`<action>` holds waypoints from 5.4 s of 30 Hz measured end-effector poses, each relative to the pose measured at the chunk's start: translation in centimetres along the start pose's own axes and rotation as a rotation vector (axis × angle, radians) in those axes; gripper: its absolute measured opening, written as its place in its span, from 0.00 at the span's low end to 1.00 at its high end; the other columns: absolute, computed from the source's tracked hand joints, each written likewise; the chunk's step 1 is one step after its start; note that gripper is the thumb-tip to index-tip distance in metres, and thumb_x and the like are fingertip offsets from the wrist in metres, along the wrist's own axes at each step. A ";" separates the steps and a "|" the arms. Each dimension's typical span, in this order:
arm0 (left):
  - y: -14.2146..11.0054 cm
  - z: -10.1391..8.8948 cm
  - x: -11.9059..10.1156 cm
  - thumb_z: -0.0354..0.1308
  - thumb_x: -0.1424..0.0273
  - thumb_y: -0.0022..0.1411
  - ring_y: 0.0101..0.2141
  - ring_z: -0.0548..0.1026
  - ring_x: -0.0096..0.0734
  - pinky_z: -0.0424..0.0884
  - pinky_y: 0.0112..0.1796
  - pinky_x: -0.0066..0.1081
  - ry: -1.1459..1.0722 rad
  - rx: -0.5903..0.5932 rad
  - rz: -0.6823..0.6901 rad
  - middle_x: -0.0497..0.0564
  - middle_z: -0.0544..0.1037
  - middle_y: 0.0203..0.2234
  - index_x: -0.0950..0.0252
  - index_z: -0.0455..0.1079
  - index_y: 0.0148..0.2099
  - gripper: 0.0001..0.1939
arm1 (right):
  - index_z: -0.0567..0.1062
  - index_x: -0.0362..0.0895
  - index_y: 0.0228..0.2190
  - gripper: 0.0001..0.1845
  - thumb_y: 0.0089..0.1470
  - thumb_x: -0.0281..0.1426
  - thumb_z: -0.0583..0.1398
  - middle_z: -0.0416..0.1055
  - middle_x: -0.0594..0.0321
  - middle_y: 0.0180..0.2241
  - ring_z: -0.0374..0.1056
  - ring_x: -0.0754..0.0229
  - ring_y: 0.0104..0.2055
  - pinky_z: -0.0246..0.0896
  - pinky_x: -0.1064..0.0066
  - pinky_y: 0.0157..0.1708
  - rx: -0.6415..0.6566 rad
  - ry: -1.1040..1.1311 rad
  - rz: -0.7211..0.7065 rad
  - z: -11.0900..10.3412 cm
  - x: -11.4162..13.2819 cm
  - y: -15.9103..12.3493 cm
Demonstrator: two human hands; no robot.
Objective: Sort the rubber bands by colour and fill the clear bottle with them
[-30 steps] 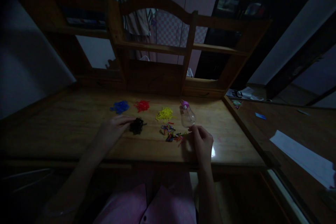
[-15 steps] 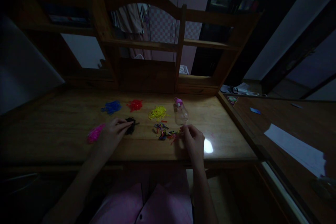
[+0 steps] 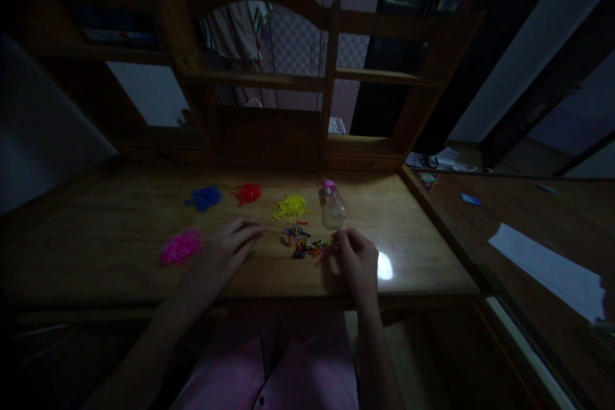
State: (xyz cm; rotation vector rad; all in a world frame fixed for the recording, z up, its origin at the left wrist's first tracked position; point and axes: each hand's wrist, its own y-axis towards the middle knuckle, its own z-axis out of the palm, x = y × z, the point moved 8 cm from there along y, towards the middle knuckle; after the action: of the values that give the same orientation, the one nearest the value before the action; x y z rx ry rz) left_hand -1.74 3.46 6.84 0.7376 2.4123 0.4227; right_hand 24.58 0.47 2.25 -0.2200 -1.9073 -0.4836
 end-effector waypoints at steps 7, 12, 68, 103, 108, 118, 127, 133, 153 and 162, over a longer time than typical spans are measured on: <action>3.1 5.7 -2.1 0.49 0.80 0.64 0.45 0.72 0.36 0.70 0.44 0.33 0.004 0.254 0.128 0.53 0.72 0.44 0.59 0.69 0.53 0.19 | 0.78 0.42 0.28 0.21 0.57 0.46 0.57 0.76 0.61 0.26 0.71 0.57 0.31 0.60 0.71 0.31 0.004 0.005 0.017 0.2 -0.4 0.1; 3.5 6.7 -2.3 0.51 0.81 0.62 0.44 0.71 0.36 0.69 0.44 0.33 0.011 0.248 0.143 0.53 0.70 0.42 0.58 0.69 0.51 0.19 | 0.78 0.43 0.27 0.21 0.58 0.46 0.57 0.75 0.62 0.25 0.70 0.58 0.30 0.59 0.72 0.30 0.012 -0.005 0.020 0.2 0.0 0.1; 4.0 5.6 -4.6 0.60 0.74 0.58 0.37 0.77 0.32 0.72 0.37 0.26 -0.605 0.151 -0.103 0.49 0.80 0.32 0.64 0.76 0.34 0.03 | 0.77 0.47 0.41 0.12 0.56 0.38 0.62 0.75 0.62 0.36 0.68 0.62 0.32 0.64 0.71 0.32 0.333 0.031 -0.196 2.9 2.8 -1.0; -2.8 -3.3 7.8 0.62 0.61 0.58 0.36 0.79 0.33 0.75 0.38 0.30 -0.420 -0.309 -0.534 0.48 0.80 0.35 0.61 0.74 0.40 0.11 | 0.77 0.45 0.34 0.13 0.54 0.42 0.62 0.77 0.61 0.32 0.71 0.59 0.31 0.64 0.70 0.30 0.222 0.051 -0.050 1.9 1.3 -0.3; -0.1 -8.9 13.9 0.59 0.65 0.61 0.40 0.76 0.31 0.71 0.45 0.32 -0.110 -0.251 -0.460 0.47 0.80 0.38 0.64 0.73 0.45 0.12 | 0.77 0.45 0.35 0.14 0.54 0.43 0.62 0.77 0.60 0.33 0.72 0.58 0.31 0.65 0.70 0.30 0.219 0.045 -0.046 1.9 0.9 -0.2; 4.3 -9.3 18.9 0.57 0.65 0.62 0.38 0.75 0.34 0.69 0.46 0.36 0.150 -0.157 -0.315 0.48 0.77 0.35 0.68 0.75 0.39 0.11 | 0.77 0.44 0.36 0.16 0.54 0.44 0.62 0.77 0.58 0.34 0.73 0.56 0.34 0.66 0.68 0.32 0.179 0.041 -0.036 1.5 0.6 -0.2; -5.3 -4.9 3.2 0.54 0.63 0.65 0.45 0.75 0.36 0.69 0.50 0.35 -0.264 -0.142 -0.303 0.49 0.78 0.41 0.57 0.74 0.40 0.08 | 0.77 0.45 0.35 0.13 0.54 0.42 0.62 0.77 0.58 0.36 0.72 0.54 0.38 0.67 0.66 0.36 0.149 0.005 -0.130 2.2 3.1 0.0; -5.7 1.6 -2.6 0.53 0.68 0.67 0.45 0.74 0.32 0.70 0.48 0.29 -0.569 -0.056 -0.261 0.49 0.77 0.42 0.57 0.74 0.42 0.08 | 0.77 0.46 0.32 0.09 0.56 0.36 0.59 0.76 0.60 0.34 0.70 0.60 0.29 0.63 0.69 0.29 0.251 -0.138 -0.341 6.1 7.7 1.4; -4.4 3.6 -2.8 0.53 0.62 0.67 0.40 0.74 0.32 0.66 0.44 0.29 -0.759 0.183 -0.237 0.48 0.78 0.36 0.61 0.75 0.39 0.12 | 0.76 0.43 0.33 0.07 0.48 0.25 0.64 0.77 0.58 0.31 0.70 0.52 0.44 0.55 0.66 0.47 0.661 -0.892 -0.480 11.5 6.0 5.5; -4.6 3.7 -2.7 0.53 0.63 0.67 0.41 0.74 0.31 0.66 0.43 0.28 -0.774 0.173 -0.226 0.47 0.78 0.37 0.61 0.75 0.39 0.11 | 0.79 0.43 0.29 0.07 0.41 0.25 0.67 0.75 0.53 0.37 0.65 0.49 0.50 0.56 0.63 0.50 0.665 -0.826 -0.563 9.8 6.6 6.9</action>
State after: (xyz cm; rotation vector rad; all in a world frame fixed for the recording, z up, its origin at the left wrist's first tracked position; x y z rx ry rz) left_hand 0.44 -1.33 3.02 0.5519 1.7702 -0.1545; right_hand 16.40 10.43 6.81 0.6712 -2.8318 -0.0760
